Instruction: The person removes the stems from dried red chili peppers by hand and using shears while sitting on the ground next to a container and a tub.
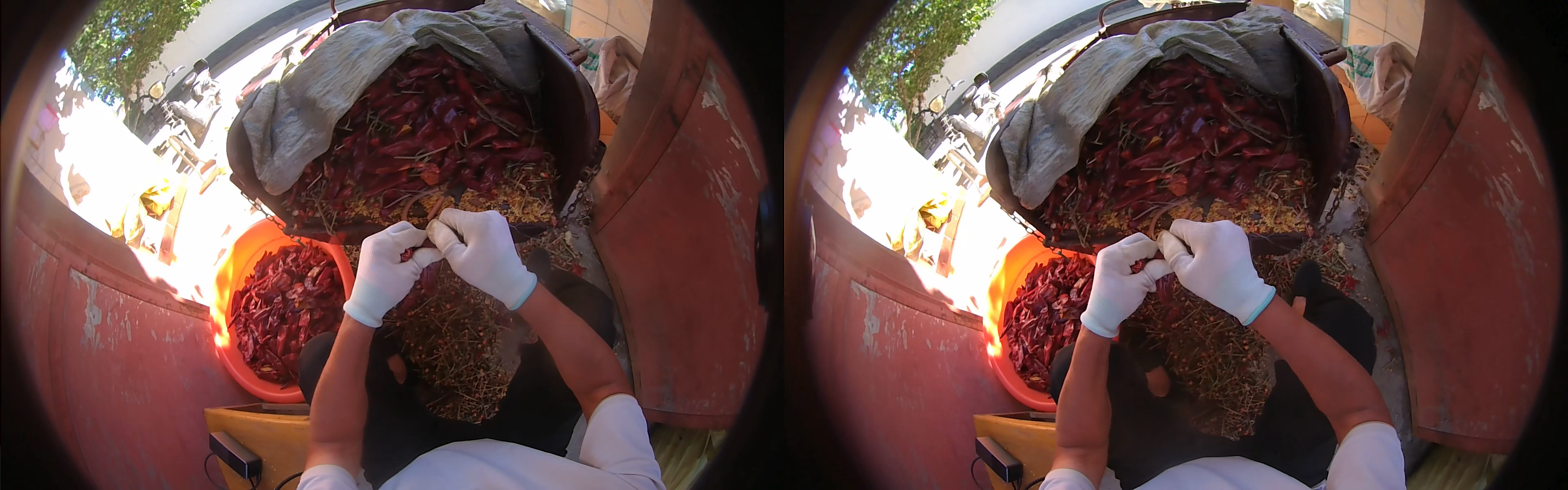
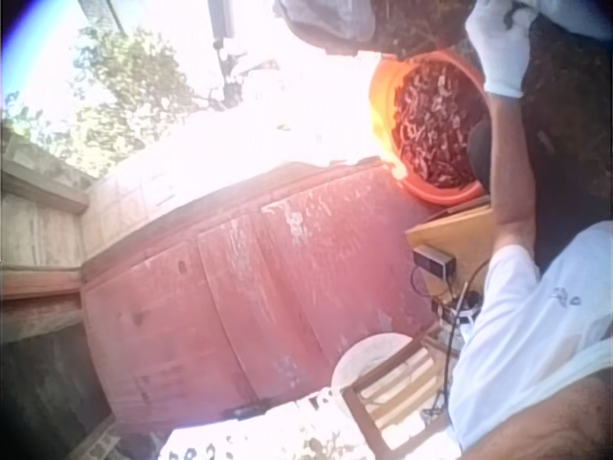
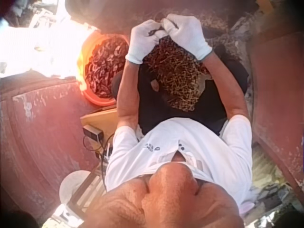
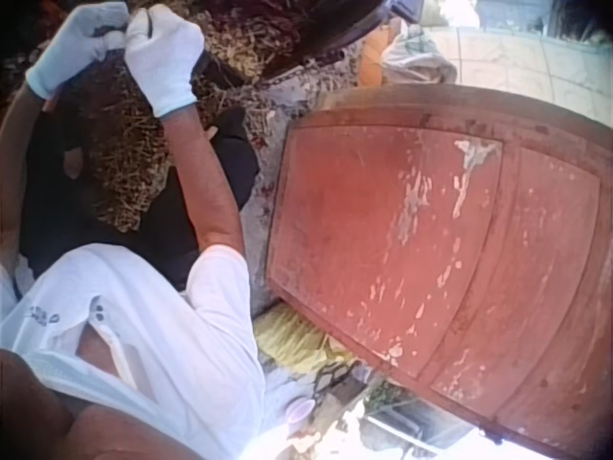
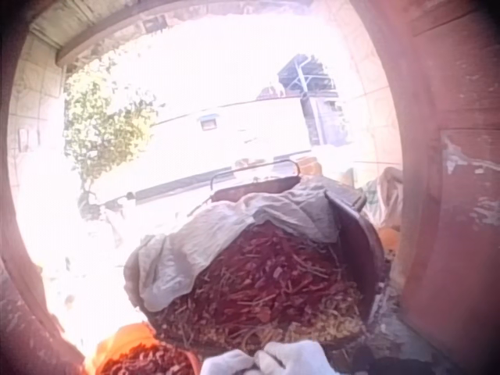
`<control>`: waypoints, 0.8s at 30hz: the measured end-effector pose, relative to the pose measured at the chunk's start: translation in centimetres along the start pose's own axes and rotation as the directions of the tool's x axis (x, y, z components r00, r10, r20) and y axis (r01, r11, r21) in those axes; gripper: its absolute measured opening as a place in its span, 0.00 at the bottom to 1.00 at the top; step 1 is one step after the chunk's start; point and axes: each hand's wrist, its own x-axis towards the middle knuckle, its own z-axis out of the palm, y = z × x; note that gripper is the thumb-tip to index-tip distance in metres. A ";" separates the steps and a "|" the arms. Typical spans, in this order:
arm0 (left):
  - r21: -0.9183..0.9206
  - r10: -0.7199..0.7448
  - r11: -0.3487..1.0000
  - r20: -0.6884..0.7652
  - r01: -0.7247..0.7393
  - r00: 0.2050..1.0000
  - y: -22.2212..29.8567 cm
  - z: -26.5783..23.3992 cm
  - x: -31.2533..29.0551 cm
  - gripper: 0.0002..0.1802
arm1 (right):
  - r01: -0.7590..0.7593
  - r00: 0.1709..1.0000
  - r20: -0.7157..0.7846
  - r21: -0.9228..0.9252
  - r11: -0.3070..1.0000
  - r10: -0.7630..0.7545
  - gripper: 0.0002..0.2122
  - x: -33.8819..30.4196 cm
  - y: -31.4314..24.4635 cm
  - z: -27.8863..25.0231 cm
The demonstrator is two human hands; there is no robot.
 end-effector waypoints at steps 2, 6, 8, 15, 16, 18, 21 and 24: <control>-0.226 -0.031 0.974 -0.008 0.028 0.999 0.3 0.6 0.0 0.13 | -0.151 0.988 0.056 0.184 0.971 0.143 0.15 0.0 0.3 -0.2; -0.314 -0.077 0.948 -0.072 0.050 0.994 1.1 1.4 -0.1 0.12 | -0.413 0.910 0.222 0.549 0.726 0.350 0.18 -0.1 0.0 -0.6; -0.231 0.009 0.972 -0.149 -0.044 0.989 0.7 1.6 -0.3 0.12 | -0.613 0.782 0.418 0.653 0.445 0.463 0.18 0.0 -1.4 -1.4; -0.667 -0.298 0.728 -0.098 0.160 0.949 2.2 1.4 0.1 0.12 | -0.394 0.727 0.333 0.919 -0.032 0.600 0.14 1.3 2.6 -3.0; -0.752 -0.286 0.650 -0.108 0.110 0.952 1.4 0.6 0.0 0.12 | -0.497 0.740 0.251 0.829 0.255 0.624 0.15 1.9 1.5 -4.3; -0.830 -0.252 0.557 -0.139 0.026 0.958 0.7 -0.7 -0.3 0.11 | -0.452 0.889 0.147 0.442 0.775 0.434 0.10 2.6 2.1 -5.6; -0.908 -0.312 0.406 -0.030 0.105 0.950 0.4 -1.3 0.0 0.08 | -0.206 0.978 -0.080 -0.237 0.950 0.192 0.08 1.6 5.9 -6.3; -0.911 -0.314 0.386 0.020 0.147 0.949 0.8 -1.2 0.0 0.13 | -0.051 0.995 -0.103 -0.443 0.895 0.006 0.09 1.7 7.7 -5.5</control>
